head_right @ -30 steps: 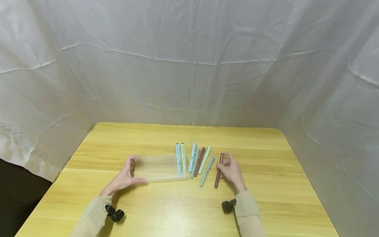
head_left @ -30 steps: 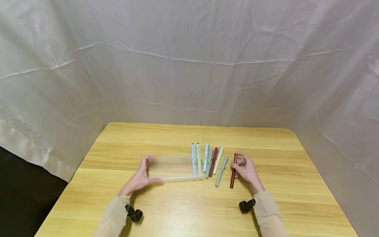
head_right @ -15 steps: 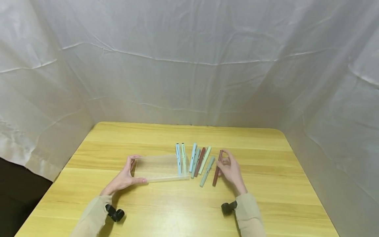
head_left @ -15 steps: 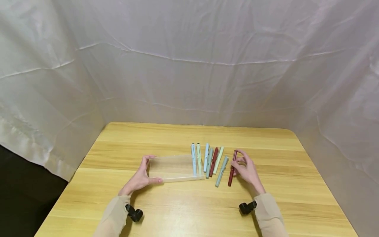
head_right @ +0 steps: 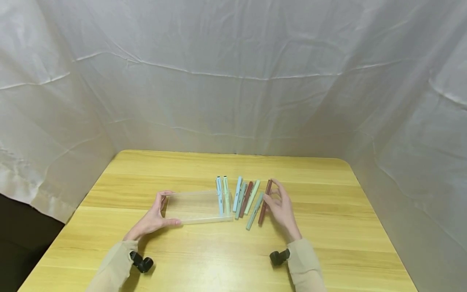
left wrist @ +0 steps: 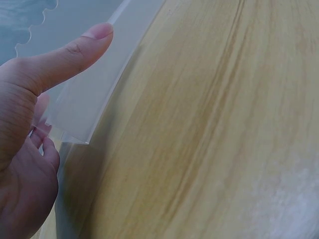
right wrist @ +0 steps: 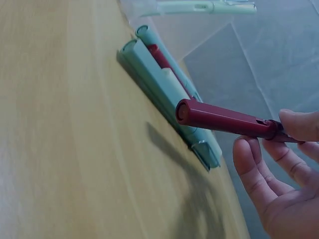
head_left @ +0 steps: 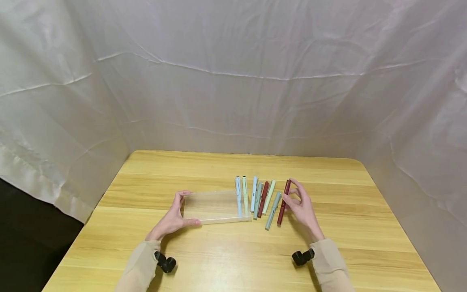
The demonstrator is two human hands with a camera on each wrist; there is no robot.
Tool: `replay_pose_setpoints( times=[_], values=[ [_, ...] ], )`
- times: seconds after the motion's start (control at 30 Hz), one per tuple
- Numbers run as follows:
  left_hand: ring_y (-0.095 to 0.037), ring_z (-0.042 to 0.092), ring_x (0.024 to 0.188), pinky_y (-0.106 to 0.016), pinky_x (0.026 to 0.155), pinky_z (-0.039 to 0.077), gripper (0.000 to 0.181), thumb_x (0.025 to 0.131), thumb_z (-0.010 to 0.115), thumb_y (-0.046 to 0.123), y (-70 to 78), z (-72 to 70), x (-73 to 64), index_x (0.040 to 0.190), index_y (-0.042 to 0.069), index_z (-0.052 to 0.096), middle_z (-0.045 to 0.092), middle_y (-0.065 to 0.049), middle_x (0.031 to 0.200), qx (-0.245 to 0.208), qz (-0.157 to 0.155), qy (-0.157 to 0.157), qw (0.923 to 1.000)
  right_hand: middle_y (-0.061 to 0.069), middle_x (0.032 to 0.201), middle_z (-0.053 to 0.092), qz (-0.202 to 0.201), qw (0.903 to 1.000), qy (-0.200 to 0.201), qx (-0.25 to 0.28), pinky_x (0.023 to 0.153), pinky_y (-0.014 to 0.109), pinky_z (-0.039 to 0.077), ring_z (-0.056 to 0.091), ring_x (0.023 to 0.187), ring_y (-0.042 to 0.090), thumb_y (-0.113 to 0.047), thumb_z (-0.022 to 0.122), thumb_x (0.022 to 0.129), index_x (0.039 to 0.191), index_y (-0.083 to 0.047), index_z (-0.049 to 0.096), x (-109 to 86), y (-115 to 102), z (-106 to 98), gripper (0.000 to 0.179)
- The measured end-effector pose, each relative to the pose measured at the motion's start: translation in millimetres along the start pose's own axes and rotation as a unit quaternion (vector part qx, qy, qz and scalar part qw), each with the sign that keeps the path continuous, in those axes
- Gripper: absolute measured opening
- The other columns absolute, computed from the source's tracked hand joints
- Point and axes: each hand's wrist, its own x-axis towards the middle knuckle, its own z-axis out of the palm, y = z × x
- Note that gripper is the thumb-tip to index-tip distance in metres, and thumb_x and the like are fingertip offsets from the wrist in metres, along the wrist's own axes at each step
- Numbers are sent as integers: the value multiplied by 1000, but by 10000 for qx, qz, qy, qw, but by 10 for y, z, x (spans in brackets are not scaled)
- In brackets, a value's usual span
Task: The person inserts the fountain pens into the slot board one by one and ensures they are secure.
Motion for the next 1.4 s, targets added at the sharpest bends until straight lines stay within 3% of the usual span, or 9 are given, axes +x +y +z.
replay_pose_setpoints(
  times=[0.37, 0.63, 1.03, 1.2, 1.4],
  values=[
    [-49, 5, 154, -71, 123, 0, 100, 69, 91, 13, -3, -4, -5, 144, 2, 25, 26, -24, 156, 57, 57, -21, 10000, 22, 122, 50, -429, 9989, 27, 205, 73, 32, 65, 68, 71, 6, -1, 61, 97, 156, -7, 29, -5, -114, 112, 67],
    [-48, 6, 154, -71, 123, 0, 100, 69, 91, 13, -22, 0, -9, 143, 2, 26, 26, -24, 156, 3, 70, -16, 10000, 27, 127, 52, -550, 9980, 105, 302, 75, 42, 66, 68, 76, 6, -5, 65, 96, 154, -13, 35, 1, -230, 194, 66],
    [-50, 6, 154, -70, 124, 1, 100, 69, 92, 12, -4, 4, 1, 143, 2, 26, 26, -24, 155, 30, 38, 14, 10000, 22, 117, 58, -882, 9950, 85, 460, 71, 51, 64, 71, 77, 13, -3, 69, 92, 150, -10, 39, 25, -326, 356, 66],
    [-50, 4, 154, -70, 123, 0, 100, 69, 91, 13, -6, 5, -5, 144, 2, 25, 25, -24, 156, 45, 17, 4, 10000, 29, 118, 57, -971, 9934, -11, 618, 69, 51, 64, 72, 77, 21, 0, 69, 91, 149, -12, 39, 32, -350, 427, 66],
    [-51, 3, 154, -70, 123, 0, 100, 70, 91, 14, -7, 5, -6, 144, 3, 25, 23, -24, 157, 101, -14, -1, 9999, 30, 117, 57, -1065, 9927, -48, 567, 69, 48, 65, 70, 77, 12, -1, 69, 92, 149, -12, 39, 40, -395, 515, 66]
  ],
)
